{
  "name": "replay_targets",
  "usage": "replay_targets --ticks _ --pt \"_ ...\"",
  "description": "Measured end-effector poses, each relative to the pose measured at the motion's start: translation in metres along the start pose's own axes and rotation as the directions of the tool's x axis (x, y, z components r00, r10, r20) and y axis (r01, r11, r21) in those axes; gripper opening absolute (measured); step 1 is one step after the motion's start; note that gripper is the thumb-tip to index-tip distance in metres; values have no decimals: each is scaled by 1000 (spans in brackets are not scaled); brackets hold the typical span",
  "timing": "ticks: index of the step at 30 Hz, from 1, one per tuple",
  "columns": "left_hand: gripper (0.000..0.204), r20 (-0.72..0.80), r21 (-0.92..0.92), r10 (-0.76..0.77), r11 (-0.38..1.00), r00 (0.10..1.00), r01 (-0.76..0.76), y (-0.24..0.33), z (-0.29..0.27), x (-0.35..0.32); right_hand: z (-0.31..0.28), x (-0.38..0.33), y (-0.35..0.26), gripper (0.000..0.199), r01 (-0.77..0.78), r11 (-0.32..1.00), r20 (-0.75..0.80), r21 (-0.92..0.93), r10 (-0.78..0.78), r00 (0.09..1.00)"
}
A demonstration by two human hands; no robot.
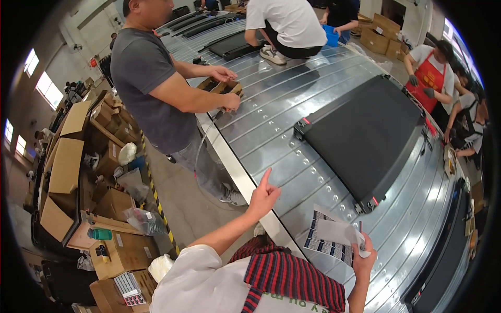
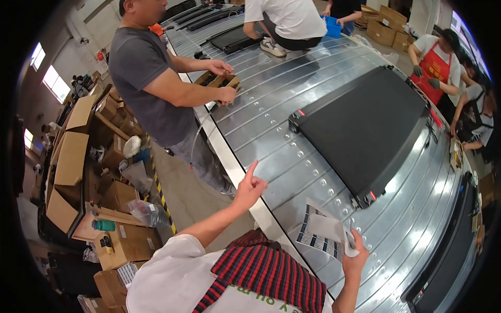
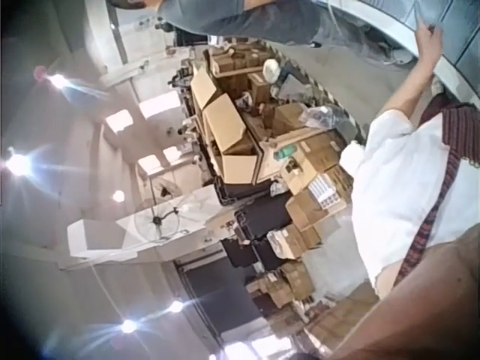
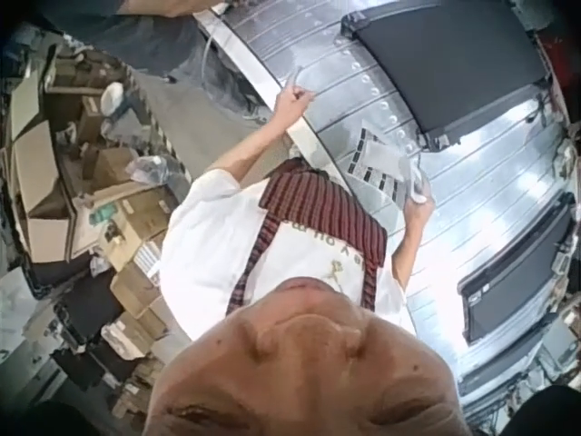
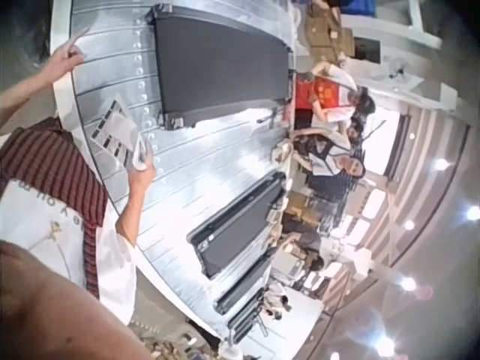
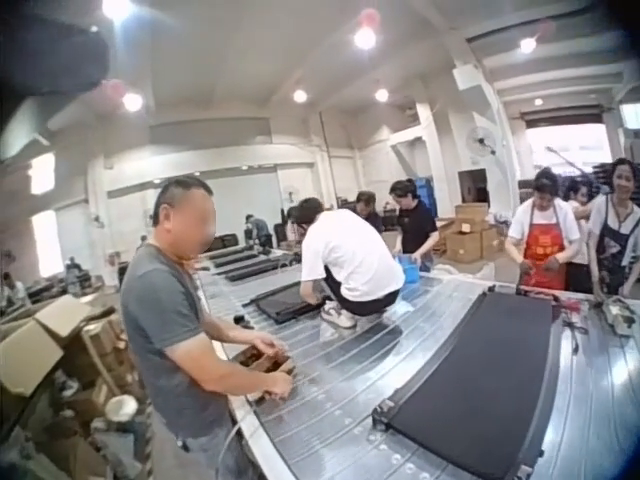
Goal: Applying stickers and labels to treadmills on a factory assembly line.
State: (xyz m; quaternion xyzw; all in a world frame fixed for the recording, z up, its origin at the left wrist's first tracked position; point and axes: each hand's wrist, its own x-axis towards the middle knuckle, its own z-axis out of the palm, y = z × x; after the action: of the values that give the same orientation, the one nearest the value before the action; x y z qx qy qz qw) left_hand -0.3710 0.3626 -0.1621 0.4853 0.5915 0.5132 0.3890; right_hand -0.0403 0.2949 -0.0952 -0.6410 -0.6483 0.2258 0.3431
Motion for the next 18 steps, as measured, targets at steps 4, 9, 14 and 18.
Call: replay_targets --ticks 4,9,14,18 --pt "72 -123 -26 34 999 992 -38 23 -30 100 14 32 -30 37 -101 993 50 -60 105 993" --pt "81 -369 101 26 995 929 13 11 -90 234 30 45 -43 37 -79 974 -15 -212 78 997" --pt "79 -439 31 -92 993 894 118 -9 -137 316 50 41 -38 42 -82 968 -42 -239 74 996" --pt "73 -439 301 -71 928 896 221 -42 -161 360 52 46 -52 39 -31 914 156 -404 102 982"
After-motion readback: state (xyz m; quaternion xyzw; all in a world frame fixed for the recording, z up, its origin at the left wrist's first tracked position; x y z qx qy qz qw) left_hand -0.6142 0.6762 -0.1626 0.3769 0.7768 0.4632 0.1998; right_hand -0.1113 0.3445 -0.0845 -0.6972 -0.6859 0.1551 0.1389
